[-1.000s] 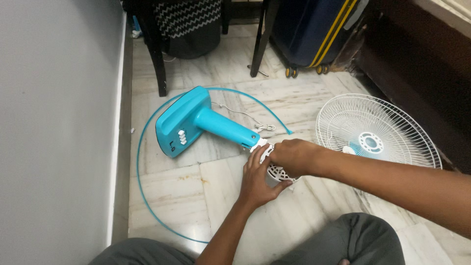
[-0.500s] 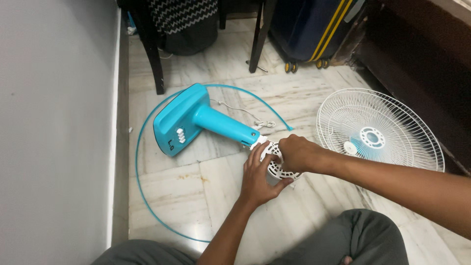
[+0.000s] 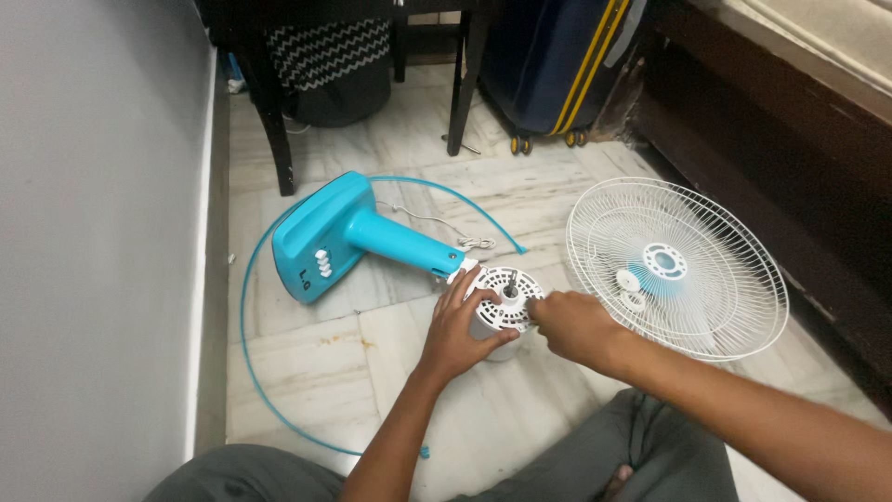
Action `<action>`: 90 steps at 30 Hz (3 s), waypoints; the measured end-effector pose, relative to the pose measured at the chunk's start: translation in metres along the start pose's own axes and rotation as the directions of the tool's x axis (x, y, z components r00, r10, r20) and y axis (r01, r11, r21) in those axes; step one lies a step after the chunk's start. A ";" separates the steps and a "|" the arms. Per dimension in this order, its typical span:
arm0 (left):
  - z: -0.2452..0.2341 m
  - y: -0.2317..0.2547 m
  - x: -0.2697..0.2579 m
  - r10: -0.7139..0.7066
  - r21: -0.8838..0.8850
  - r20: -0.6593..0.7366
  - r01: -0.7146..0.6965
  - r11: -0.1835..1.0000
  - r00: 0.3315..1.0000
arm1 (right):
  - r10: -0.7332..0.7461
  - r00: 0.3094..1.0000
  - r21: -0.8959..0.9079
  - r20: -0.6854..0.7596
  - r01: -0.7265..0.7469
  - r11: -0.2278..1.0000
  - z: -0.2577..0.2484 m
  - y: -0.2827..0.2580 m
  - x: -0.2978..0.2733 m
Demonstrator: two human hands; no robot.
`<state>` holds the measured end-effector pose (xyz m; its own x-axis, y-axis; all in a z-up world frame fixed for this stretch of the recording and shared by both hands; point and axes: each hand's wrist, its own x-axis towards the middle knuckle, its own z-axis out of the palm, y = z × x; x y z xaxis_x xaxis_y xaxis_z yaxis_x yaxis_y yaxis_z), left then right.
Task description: The person assembles a pedestal fan by attaching the motor housing to the stand and securing it with a screwdriver. They then attach the front wire cage to the motor housing.
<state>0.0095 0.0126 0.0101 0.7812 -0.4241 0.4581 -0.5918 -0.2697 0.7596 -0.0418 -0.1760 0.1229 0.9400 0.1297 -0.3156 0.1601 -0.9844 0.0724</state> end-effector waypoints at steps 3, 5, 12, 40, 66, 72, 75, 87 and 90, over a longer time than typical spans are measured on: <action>-0.013 -0.001 0.003 0.060 0.076 0.034 -0.062 0.995 0.998 | 0.087 0.991 0.290 -0.104 -0.054 0.956 0.022 0.009 -0.009; -0.018 -0.002 0.002 0.049 0.066 0.011 -0.049 0.997 0.999 | 0.250 0.962 0.490 -0.111 -0.166 0.856 0.039 0.015 -0.012; -0.021 -0.006 0.004 -0.092 0.037 -0.129 0.098 0.995 0.987 | 0.598 0.695 0.872 -0.400 0.087 0.483 0.099 0.014 0.006; 0.001 -0.067 0.004 -0.416 0.051 -0.218 0.436 0.899 0.883 | 0.607 0.772 0.980 -0.190 0.191 0.065 0.128 0.065 0.124; -0.042 -0.120 -0.033 -0.593 0.262 -0.624 0.852 0.453 0.508 | 0.395 0.895 0.976 -0.209 0.217 0.025 0.104 0.060 0.121; -0.042 -0.116 -0.035 -0.552 0.339 -0.605 0.812 0.474 0.574 | 0.434 0.881 0.979 -0.191 0.202 0.022 0.099 0.061 0.118; -0.042 -0.111 -0.034 -0.469 0.340 -0.612 0.748 0.571 0.636 | 0.450 0.874 0.982 -0.182 0.188 0.032 0.094 0.061 0.113; -0.032 -0.058 0.037 -0.094 0.259 -0.414 0.216 0.941 0.906 | 0.305 0.874 0.783 -0.377 0.125 0.609 0.058 0.038 0.043; -0.032 -0.066 0.057 0.038 0.374 -0.370 0.111 0.921 0.928 | 0.314 0.924 0.711 -0.220 -0.068 0.700 0.044 0.020 0.034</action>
<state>0.0992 0.0338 0.0002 0.7761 -0.0840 0.6249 -0.5323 -0.6186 0.5779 -0.0203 -0.1966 0.0720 0.9848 -0.1628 -0.0608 -0.1664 -0.7822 -0.6003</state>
